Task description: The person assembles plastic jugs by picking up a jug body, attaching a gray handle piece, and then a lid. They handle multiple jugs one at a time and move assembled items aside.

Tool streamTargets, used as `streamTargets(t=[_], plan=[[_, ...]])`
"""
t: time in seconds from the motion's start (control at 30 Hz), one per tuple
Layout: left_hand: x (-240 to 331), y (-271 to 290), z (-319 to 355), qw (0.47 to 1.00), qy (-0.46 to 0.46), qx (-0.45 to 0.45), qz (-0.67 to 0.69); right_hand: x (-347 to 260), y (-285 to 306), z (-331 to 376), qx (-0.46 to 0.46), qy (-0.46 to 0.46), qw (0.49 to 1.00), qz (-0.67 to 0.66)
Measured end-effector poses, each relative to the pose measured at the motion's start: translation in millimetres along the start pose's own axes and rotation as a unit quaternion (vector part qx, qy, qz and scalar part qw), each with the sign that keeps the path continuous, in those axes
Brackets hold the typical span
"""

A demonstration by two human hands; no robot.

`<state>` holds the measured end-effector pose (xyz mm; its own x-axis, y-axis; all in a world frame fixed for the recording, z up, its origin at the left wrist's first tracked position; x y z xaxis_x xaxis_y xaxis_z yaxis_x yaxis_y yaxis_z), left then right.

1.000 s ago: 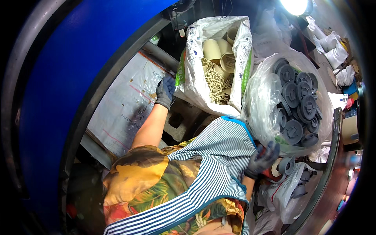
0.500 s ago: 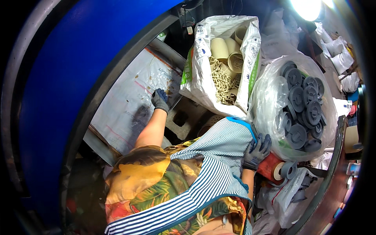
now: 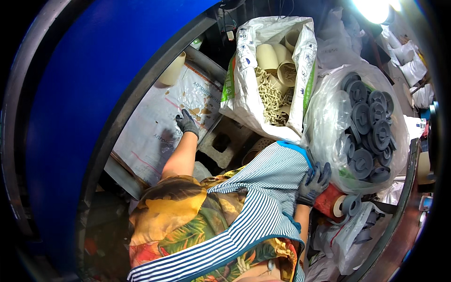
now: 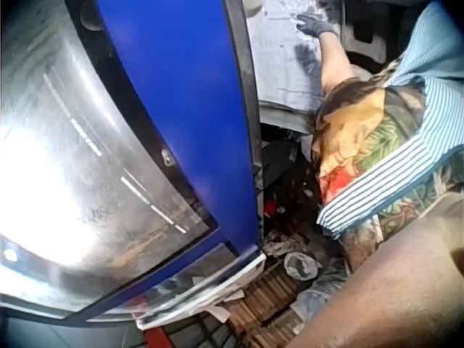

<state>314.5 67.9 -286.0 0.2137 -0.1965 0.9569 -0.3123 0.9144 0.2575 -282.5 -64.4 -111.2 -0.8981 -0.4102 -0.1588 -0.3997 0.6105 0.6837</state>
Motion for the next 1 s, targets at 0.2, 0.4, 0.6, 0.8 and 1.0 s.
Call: streamTargets(t=[0.2,0.4,0.6,0.8,1.0], plan=[[127.5,-12.4,25.5,0.906,-0.372,0.040,-0.197,-5.0,17.5,-7.0,0.037,-0.015,0.999,-0.012],[70.7,-126.0,31.2,0.622,-0.486,-0.298,-0.537,-4.5,13.2,-8.6,0.039,-0.012,0.999,-0.002],[1.2,-80.0,-65.3,0.851,-0.250,-0.170,-0.430,-6.8,16.9,-1.1,0.029,-0.004,1.000,-0.012],[128.7,-8.2,23.1,0.905,-0.145,-0.395,-0.059,-39.3,42.0,-38.0,-0.016,-0.014,0.996,-0.086],[179.7,42.9,235.1,0.696,0.059,-0.684,0.211,-137.7,16.0,-82.5,-0.193,-0.162,0.720,-0.647]])
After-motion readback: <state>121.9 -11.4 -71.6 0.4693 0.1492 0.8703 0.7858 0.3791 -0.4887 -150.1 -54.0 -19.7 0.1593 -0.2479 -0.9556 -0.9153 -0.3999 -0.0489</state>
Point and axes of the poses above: each hand's wrist, its own z-axis away from the middle knuckle, its own y-axis out of the back of the hand, x = y × z, the point moved 7 cm from there along -z, towards the middle knuckle, and after that the axes turned 9 degrees about x, right-handed, at the moved point
